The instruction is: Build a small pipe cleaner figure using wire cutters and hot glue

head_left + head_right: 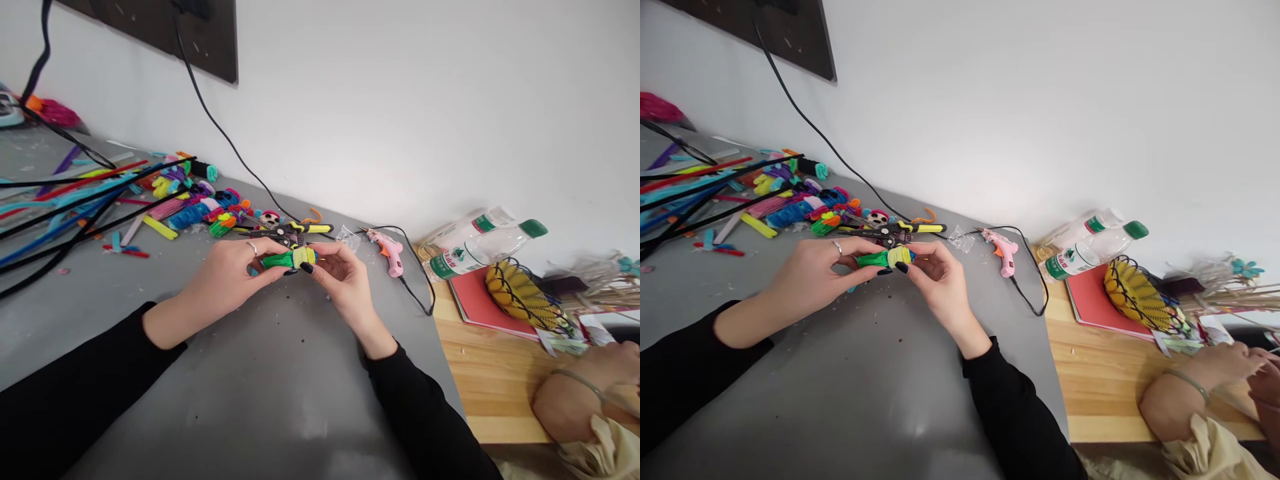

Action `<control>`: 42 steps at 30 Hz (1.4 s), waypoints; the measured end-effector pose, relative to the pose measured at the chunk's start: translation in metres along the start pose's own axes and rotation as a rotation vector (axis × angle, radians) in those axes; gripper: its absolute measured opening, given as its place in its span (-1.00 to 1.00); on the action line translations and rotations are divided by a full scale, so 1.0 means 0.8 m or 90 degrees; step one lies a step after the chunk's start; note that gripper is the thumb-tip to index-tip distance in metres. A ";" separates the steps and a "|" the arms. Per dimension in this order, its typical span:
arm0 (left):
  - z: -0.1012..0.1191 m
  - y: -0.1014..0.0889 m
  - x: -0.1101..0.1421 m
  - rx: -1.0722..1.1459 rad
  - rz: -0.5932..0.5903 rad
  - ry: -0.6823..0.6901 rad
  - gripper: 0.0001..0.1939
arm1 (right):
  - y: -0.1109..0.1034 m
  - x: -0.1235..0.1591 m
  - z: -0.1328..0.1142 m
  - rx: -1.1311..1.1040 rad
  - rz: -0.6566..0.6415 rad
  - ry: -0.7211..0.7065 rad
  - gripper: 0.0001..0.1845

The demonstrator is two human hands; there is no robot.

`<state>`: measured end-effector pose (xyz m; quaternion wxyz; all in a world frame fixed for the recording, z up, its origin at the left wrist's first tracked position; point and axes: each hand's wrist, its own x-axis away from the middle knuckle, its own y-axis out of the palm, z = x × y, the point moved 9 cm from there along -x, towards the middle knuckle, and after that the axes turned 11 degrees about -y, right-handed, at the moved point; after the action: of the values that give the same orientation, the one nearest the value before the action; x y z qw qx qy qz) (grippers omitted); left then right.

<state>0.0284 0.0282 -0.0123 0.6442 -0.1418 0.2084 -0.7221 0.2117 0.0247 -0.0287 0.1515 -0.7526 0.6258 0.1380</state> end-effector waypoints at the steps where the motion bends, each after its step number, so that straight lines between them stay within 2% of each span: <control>1: -0.001 0.001 0.000 -0.002 -0.001 -0.002 -0.71 | 0.000 0.000 0.001 0.001 0.002 0.002 -0.62; 9: 0.001 0.002 -0.001 -0.031 0.003 0.006 -0.72 | 0.001 -0.002 -0.001 0.031 -0.011 -0.011 -0.70; 14: -0.005 -0.027 -0.006 -0.036 0.111 -0.041 -0.72 | -0.022 -0.005 -0.025 0.204 0.043 -0.106 -0.80; 16: -0.010 -0.034 -0.007 0.019 0.131 -0.062 -0.70 | -0.014 -0.004 -0.033 0.274 -0.004 -0.141 -0.81; 20: -0.017 -0.030 -0.008 0.116 0.106 -0.079 -0.66 | 0.028 0.002 -0.044 0.360 -0.200 -0.226 -0.86; 22: -0.018 -0.023 -0.008 0.139 0.080 -0.082 -0.64 | 0.027 0.000 -0.048 0.410 -0.211 -0.264 -0.86; 24: -0.020 -0.018 -0.009 0.159 0.058 -0.091 -0.60 | -0.009 -0.010 -0.052 0.482 -0.103 -0.268 -0.85; 27: -0.022 -0.017 -0.010 0.166 0.054 -0.094 -0.55 | -0.108 -0.014 -0.050 0.643 0.175 -0.177 -0.84; 28: -0.022 -0.017 -0.010 0.163 0.056 -0.092 -0.54 | -0.139 -0.011 -0.046 0.730 0.236 -0.118 -0.82; 29: -0.022 -0.016 -0.010 0.161 0.053 -0.089 -0.54 | -0.165 -0.007 -0.039 0.819 0.265 -0.042 -0.76; 31: -0.023 -0.014 -0.011 0.162 0.044 -0.085 -0.56 | -0.203 -0.001 -0.019 0.946 0.255 0.126 -0.61; 34: -0.023 -0.011 -0.011 0.161 0.026 -0.075 -0.58 | -0.218 0.003 -0.002 1.032 0.182 0.239 -0.52; 37: -0.022 -0.010 -0.010 0.161 0.022 -0.073 -0.58 | -0.212 0.000 -0.001 1.056 0.153 0.254 -0.55; 42: -0.018 -0.008 -0.008 0.179 0.012 -0.062 -0.61 | -0.215 0.003 -0.008 0.987 0.209 0.287 -0.65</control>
<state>0.0172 0.0369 -0.0212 0.6738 -0.0830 0.0748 -0.7304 0.3817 0.0494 -0.0139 0.4766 -0.3430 0.6609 -0.4674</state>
